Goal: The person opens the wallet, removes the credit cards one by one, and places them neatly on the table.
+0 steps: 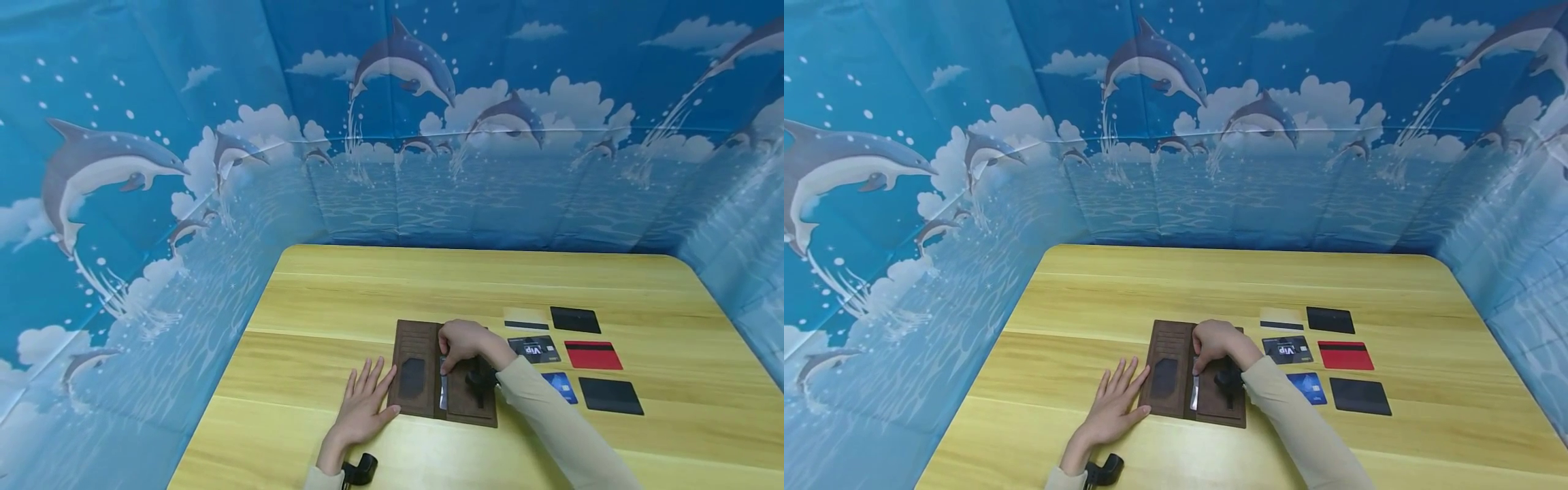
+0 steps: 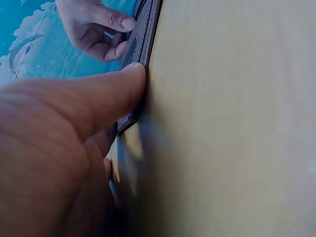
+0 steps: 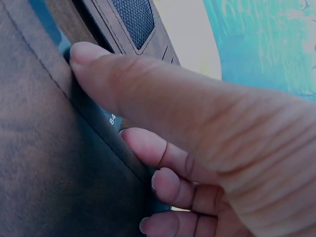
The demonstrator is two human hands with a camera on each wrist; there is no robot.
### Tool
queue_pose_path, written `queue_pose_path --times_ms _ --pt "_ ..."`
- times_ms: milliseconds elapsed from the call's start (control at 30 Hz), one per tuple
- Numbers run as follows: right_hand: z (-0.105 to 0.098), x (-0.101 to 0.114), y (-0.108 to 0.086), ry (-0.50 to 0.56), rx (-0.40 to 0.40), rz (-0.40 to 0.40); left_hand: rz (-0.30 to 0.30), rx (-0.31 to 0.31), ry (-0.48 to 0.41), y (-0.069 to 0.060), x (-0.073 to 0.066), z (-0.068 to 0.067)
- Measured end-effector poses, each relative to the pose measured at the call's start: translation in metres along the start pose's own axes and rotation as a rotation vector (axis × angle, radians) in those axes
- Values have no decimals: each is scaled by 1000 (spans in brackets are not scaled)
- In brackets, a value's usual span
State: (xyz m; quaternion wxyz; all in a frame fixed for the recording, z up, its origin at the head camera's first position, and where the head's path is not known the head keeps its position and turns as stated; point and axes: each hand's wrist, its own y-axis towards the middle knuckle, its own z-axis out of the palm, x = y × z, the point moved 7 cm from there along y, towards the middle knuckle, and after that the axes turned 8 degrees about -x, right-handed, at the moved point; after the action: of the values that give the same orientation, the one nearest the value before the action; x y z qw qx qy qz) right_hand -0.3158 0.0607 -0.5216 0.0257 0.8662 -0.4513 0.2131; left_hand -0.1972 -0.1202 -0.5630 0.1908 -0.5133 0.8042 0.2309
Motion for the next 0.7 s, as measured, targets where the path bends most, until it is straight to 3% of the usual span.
queue_pose_path --times_ms 267,533,700 --pt "0 2 -1 -44 19 36 -7 8 0 0 -1 -2" --pt "-4 -1 1 -131 12 118 47 -35 -19 0 -4 -4" --pt "-5 1 0 -158 18 128 24 -19 4 0 -1 -1"
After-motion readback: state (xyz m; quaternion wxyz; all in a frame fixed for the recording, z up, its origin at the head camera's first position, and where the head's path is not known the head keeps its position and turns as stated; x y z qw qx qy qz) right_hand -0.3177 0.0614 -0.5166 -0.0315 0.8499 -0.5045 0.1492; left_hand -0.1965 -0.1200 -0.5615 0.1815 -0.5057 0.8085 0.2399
